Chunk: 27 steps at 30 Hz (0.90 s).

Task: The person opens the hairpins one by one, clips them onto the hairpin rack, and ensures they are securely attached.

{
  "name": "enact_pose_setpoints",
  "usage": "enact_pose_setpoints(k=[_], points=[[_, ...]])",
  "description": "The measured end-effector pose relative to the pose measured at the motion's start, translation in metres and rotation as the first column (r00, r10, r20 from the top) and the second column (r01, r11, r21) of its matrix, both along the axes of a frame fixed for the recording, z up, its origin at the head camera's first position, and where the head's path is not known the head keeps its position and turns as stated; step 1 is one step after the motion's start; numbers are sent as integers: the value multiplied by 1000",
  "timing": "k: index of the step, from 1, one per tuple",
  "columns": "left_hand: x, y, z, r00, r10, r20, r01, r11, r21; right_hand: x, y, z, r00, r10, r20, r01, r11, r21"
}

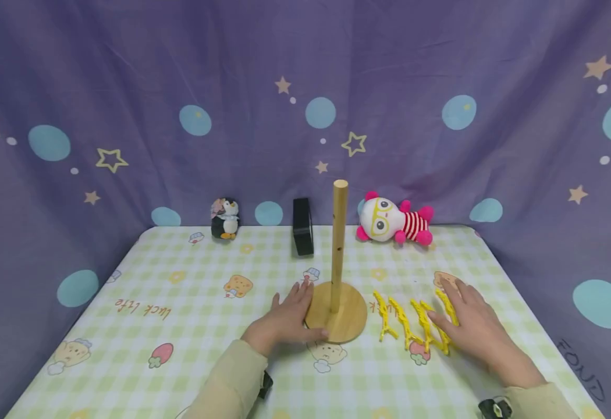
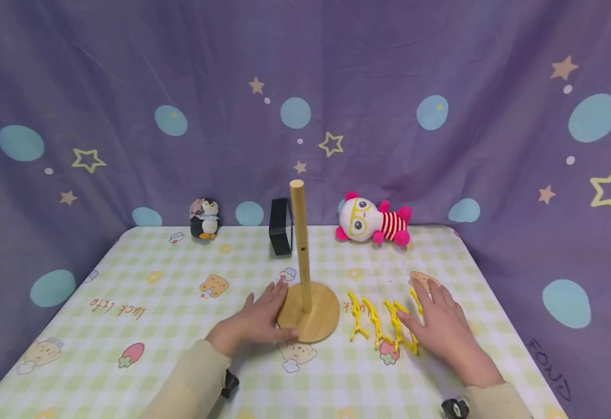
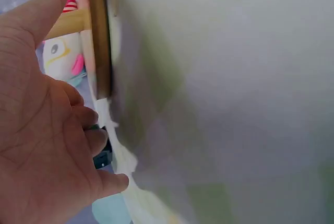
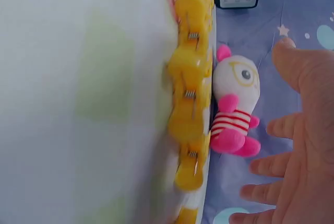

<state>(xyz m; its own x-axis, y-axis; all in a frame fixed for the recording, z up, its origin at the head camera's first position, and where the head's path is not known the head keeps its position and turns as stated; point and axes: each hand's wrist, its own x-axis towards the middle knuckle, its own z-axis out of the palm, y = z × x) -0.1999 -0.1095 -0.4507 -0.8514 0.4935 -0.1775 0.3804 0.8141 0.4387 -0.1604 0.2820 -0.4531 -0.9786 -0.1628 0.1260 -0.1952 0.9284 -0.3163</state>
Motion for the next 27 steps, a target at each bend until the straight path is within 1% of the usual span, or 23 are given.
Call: enact_pose_setpoints(k=[3, 7, 10, 12, 14, 18, 22, 25, 27], points=[[-1, 0, -5, 1000, -14, 1, 14, 999, -30, 4, 8, -1, 999, -15, 34, 16, 1000, -10], [-2, 0, -11, 1000, -15, -1, 15, 998, -62, 10, 21, -4, 998, -24, 61, 25, 1000, -10], [-2, 1, -12, 1000, -13, -3, 13, 998, -70, 16, 31, -5, 995, -38, 91, 38, 999, 0], [-2, 3, -11, 1000, -9, 2, 9, 997, -73, 19, 38, -5, 989, -62, 132, 61, 998, 12], [-1, 4, -9, 1000, -3, 9, 4, 997, -72, 22, 44, -5, 979, -92, 183, 88, 996, 27], [0, 5, -6, 1000, 11, 18, -9, 997, -75, 25, 54, -5, 945, -160, 286, 147, 987, 66], [0, 6, -6, 1000, 17, 18, -16, 997, -78, 30, 58, -8, 913, -190, 362, 169, 982, 87], [1, 5, -5, 1000, 20, 19, -18, 997, -75, 34, 60, -11, 901, -192, 389, 170, 981, 91], [1, 6, -5, 1000, 23, 21, -22, 997, -71, 36, 61, -13, 903, -188, 386, 161, 982, 102]])
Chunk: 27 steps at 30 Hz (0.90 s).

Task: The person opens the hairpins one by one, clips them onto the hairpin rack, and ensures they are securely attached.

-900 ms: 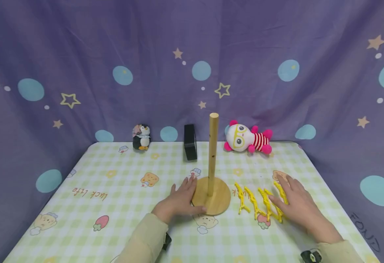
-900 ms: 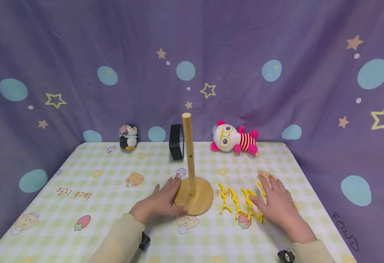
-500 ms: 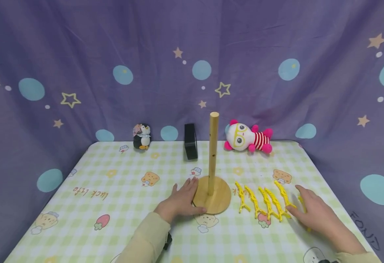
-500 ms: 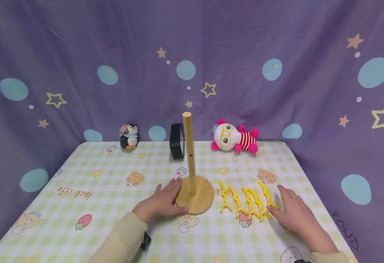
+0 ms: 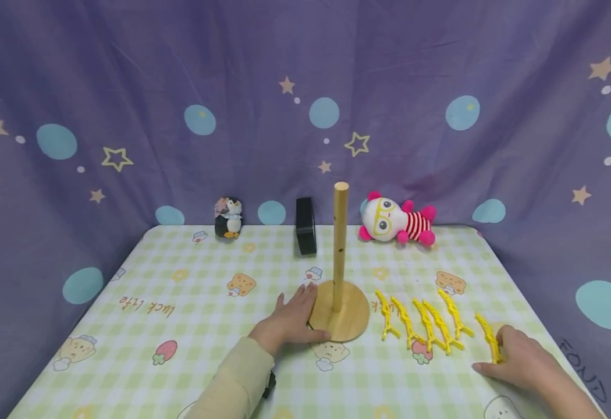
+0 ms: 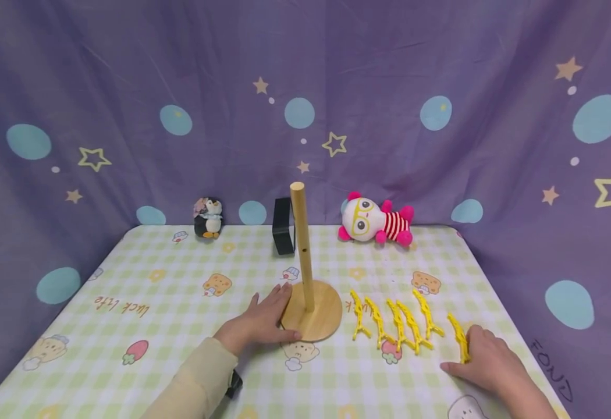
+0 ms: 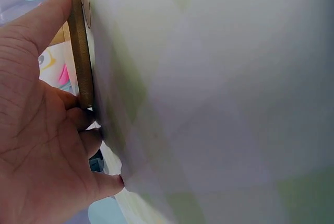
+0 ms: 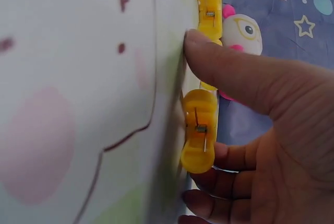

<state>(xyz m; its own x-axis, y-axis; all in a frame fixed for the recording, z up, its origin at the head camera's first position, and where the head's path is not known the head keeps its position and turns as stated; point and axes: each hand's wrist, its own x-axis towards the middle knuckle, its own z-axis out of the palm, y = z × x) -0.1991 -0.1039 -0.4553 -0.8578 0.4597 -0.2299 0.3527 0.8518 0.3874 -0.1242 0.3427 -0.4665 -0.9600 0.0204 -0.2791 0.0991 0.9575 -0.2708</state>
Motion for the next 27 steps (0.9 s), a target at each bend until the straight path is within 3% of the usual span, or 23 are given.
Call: enact_pose_setpoints(k=[6, 12, 17, 22, 27], points=[[-1, 1, -2, 1000, 10, 9, -10, 1000, -1, 1, 4, -3, 1000, 30, 8, -30, 999, 21], [0, 1, -2, 1000, 21, 16, -21, 1000, -2, 0, 10, -3, 994, 48, 95, -46, 999, -27], [0, 1, -1, 1000, 23, 16, -23, 1000, -2, 2, 12, -3, 994, 55, 91, -50, 997, -56], [1, 0, 0, 1000, 20, 14, -20, 1000, -1, 2, 10, 4, 999, 33, 30, -32, 998, -57], [1, 0, 0, 1000, 18, 13, -18, 1000, 1, -1, 2, 15, 991, 7, -134, -19, 996, -92]])
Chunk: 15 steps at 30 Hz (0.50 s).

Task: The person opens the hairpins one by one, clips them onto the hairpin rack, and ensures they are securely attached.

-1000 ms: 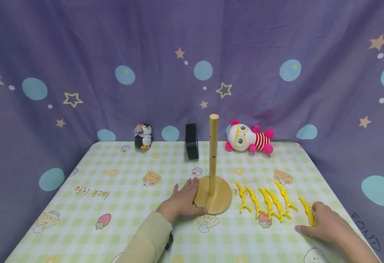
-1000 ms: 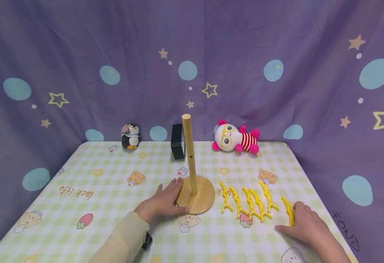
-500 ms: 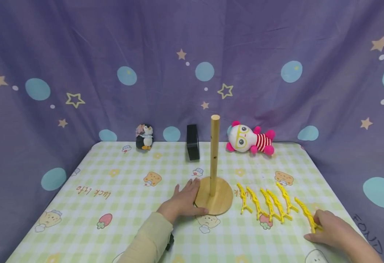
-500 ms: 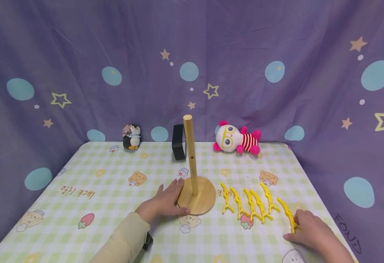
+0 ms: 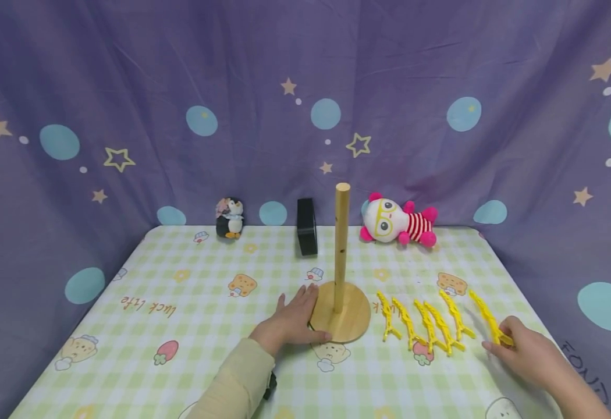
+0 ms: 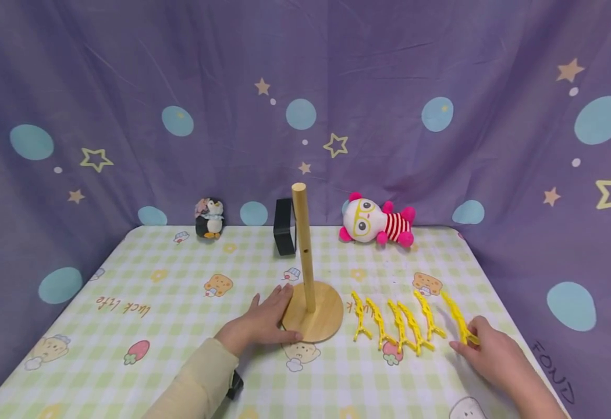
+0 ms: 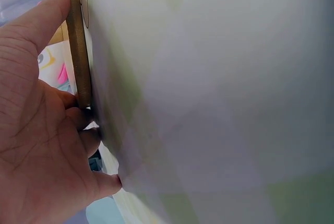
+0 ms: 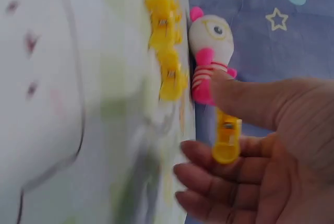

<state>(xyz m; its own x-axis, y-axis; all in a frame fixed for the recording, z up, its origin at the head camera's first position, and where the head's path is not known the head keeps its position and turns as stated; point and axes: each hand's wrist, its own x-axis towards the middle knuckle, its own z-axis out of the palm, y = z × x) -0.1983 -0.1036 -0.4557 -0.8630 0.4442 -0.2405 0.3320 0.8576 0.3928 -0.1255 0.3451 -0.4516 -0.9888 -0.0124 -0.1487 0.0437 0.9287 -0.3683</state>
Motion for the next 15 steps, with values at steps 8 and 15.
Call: enact_pose_setpoints(k=[8, 15], points=[[0, -1, -1, 1000, -2, -1, 2, 1000, 14, -11, -36, 15, 967, 24, -255, -71, 981, -180], [0, -1, -2, 1000, -8, -2, 8, 1000, 16, -22, -74, 20, 913, 108, -394, -225, 938, -263]])
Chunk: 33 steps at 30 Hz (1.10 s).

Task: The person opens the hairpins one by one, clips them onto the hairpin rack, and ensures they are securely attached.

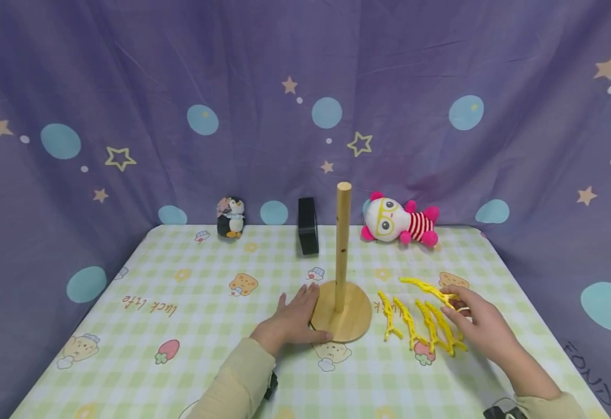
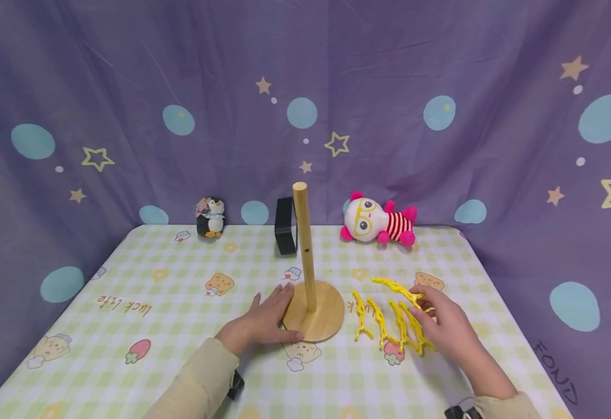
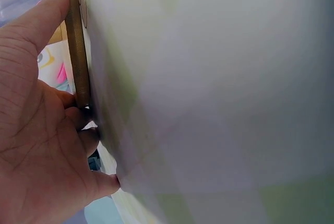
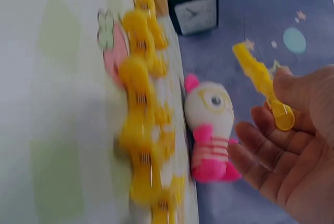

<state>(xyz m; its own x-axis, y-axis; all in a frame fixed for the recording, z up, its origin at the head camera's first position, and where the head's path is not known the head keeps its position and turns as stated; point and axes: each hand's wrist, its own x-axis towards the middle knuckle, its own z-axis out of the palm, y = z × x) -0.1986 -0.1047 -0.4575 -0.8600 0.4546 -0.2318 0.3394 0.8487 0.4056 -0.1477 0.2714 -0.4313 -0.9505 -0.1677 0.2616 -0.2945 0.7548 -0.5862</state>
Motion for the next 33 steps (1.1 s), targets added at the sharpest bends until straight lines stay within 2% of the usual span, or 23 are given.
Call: enact_pose_setpoints(k=[5, 10, 21, 33], points=[[0, 0, 0, 1000, -3, -2, 3, 1000, -2, -10, -25, -4, 995, 49, -86, -46, 998, 36], [0, 1, 0, 1000, -8, 1, 8, 1000, -2, -19, -47, -8, 990, 85, -116, -80, 996, 50], [-2, 3, -1, 1000, -4, 2, 4, 1000, -15, -36, -92, -25, 971, 152, -187, -155, 988, -4], [-1, 2, 0, 1000, 7, 1, -7, 1000, -18, -46, -130, -31, 962, 188, -199, -194, 981, -7]])
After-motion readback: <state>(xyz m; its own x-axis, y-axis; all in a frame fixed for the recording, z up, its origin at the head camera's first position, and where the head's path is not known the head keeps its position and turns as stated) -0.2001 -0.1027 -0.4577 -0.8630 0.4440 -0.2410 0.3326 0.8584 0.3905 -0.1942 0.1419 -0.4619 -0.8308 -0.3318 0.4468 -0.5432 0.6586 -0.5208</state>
